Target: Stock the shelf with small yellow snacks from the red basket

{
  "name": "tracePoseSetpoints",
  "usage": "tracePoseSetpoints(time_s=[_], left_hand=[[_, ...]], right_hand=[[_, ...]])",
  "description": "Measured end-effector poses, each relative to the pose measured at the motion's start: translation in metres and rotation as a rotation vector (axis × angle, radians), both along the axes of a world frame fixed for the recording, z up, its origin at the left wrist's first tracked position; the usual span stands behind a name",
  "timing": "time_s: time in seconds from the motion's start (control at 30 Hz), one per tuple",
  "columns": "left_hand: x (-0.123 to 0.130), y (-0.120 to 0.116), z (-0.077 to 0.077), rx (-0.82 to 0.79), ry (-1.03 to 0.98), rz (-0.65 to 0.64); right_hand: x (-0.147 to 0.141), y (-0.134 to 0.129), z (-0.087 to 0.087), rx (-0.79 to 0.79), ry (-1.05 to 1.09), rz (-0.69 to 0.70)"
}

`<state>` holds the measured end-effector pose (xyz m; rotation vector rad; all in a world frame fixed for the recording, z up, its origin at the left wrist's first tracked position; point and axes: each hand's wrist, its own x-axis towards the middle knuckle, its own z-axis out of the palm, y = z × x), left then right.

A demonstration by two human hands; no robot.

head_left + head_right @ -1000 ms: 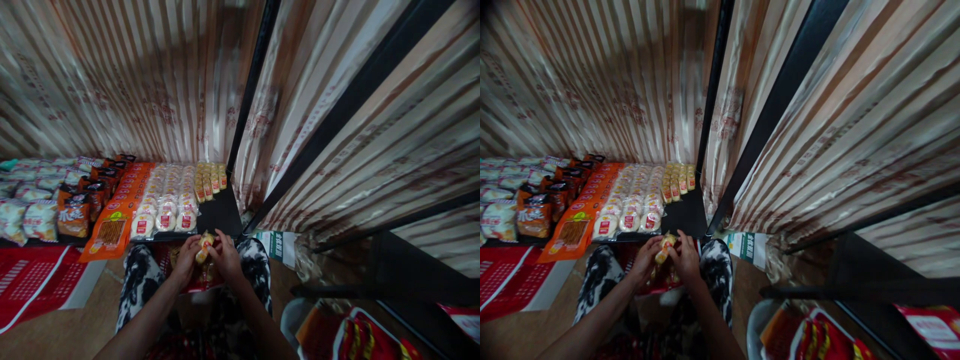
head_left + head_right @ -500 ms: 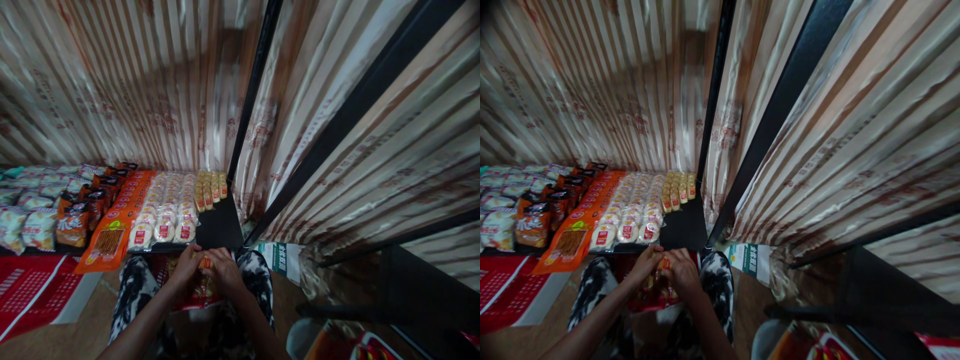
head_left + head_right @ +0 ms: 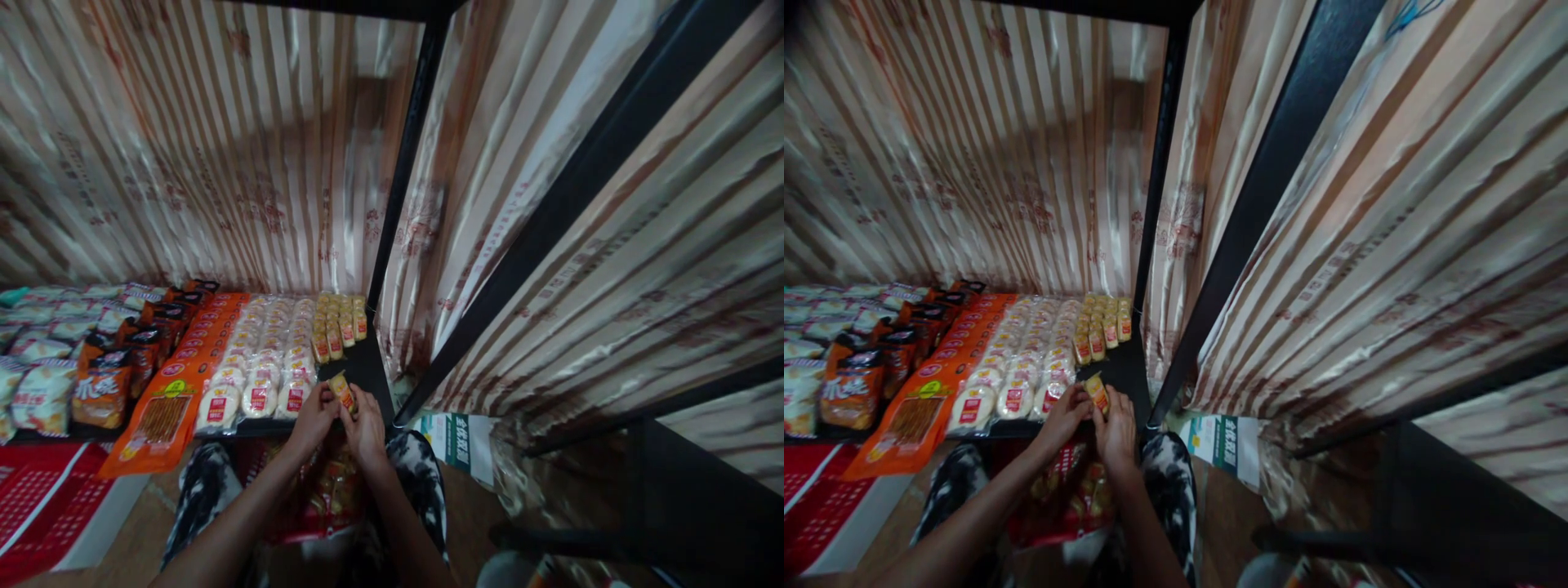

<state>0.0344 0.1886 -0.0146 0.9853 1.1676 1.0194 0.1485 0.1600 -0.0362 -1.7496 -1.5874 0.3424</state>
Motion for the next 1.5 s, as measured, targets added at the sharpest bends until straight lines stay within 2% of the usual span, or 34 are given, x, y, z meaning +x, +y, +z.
tracePoseSetpoints(time_s=[0.17,0.3,0.43,0.57,0.73,0.97,1.23,1.5], left_hand=[[0.008,0.018,-0.001,0.083,0.177,0.007],[0.017,0.031,-0.006,0.105,0.228,0.018],[0.027,0.041,-0.008,0.105,0.174,-0.002],[0.033,0.048,-0.003,0.134,0.153,-0.018],[0.038,0.057,0.001,0.143,0.194,-0.033],[0.044,0.07,-0.006,0.159,0.341,-0.019],[0.045,0.079,-0.021,0.19,0.373,0.019],[0.041,0.081,-0.018,0.18,0.43,0.019]], right_hand=[[0.003,0.021,-0.011,0.013,0.168,-0.025],[0.008,0.037,-0.012,-0.011,0.273,-0.054],[0.013,0.057,-0.013,-0.023,0.254,-0.123],[0.016,0.078,-0.016,0.033,0.257,-0.166],[0.018,0.096,-0.023,0.109,0.251,-0.206],[0.018,0.118,-0.034,0.159,0.225,-0.254],[0.018,0.132,-0.039,0.17,0.157,-0.249],[0.015,0.131,-0.041,0.219,0.253,-0.177]])
